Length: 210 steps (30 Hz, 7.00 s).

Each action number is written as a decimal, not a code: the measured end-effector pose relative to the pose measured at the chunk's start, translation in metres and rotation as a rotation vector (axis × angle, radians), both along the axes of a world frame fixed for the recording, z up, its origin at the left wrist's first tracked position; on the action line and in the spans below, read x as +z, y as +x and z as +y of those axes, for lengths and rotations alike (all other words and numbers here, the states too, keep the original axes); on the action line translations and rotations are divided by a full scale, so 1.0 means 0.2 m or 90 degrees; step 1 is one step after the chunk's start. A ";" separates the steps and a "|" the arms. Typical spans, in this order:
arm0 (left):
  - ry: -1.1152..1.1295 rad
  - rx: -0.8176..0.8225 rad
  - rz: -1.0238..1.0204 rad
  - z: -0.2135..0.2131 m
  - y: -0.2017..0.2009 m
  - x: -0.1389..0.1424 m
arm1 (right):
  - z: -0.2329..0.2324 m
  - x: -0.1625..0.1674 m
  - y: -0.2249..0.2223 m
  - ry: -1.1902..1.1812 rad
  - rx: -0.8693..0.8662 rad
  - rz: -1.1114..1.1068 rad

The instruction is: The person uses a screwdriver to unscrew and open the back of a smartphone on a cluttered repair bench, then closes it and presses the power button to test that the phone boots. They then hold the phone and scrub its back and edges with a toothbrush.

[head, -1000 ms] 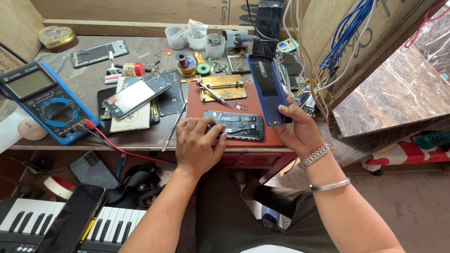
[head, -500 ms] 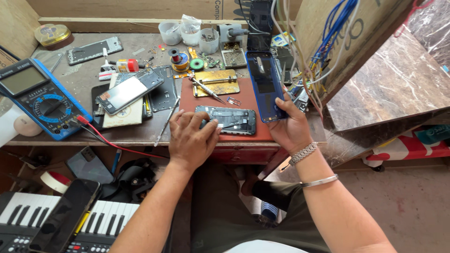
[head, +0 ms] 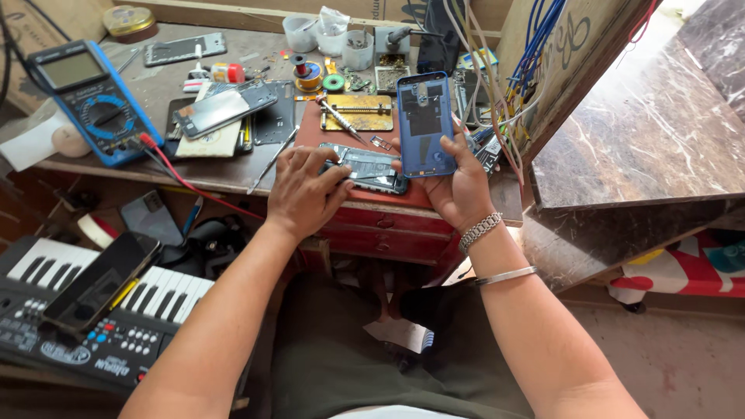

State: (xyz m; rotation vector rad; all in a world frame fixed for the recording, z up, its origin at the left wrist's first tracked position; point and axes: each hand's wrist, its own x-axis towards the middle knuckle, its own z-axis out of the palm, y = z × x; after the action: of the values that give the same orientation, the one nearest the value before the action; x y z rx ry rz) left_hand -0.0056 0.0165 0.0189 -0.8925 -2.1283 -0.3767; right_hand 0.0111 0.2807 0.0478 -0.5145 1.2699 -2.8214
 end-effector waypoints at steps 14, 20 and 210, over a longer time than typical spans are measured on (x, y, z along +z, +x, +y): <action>-0.016 0.024 -0.013 -0.01 0.00 -0.03 | 0.00 -0.03 -0.06 -0.036 0.012 -0.016; 0.053 0.003 0.001 -0.08 0.03 -0.04 | 0.02 -0.03 -0.04 -0.055 0.013 -0.027; 0.512 -0.145 -0.315 -0.06 0.08 -0.02 | -0.05 -0.01 0.00 0.698 -0.199 0.430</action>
State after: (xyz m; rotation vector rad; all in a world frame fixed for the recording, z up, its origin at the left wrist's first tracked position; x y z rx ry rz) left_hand 0.0105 0.0043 0.0147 -0.5836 -1.9925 -1.5700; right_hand 0.0111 0.2710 0.0456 -1.2443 2.8368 -1.6011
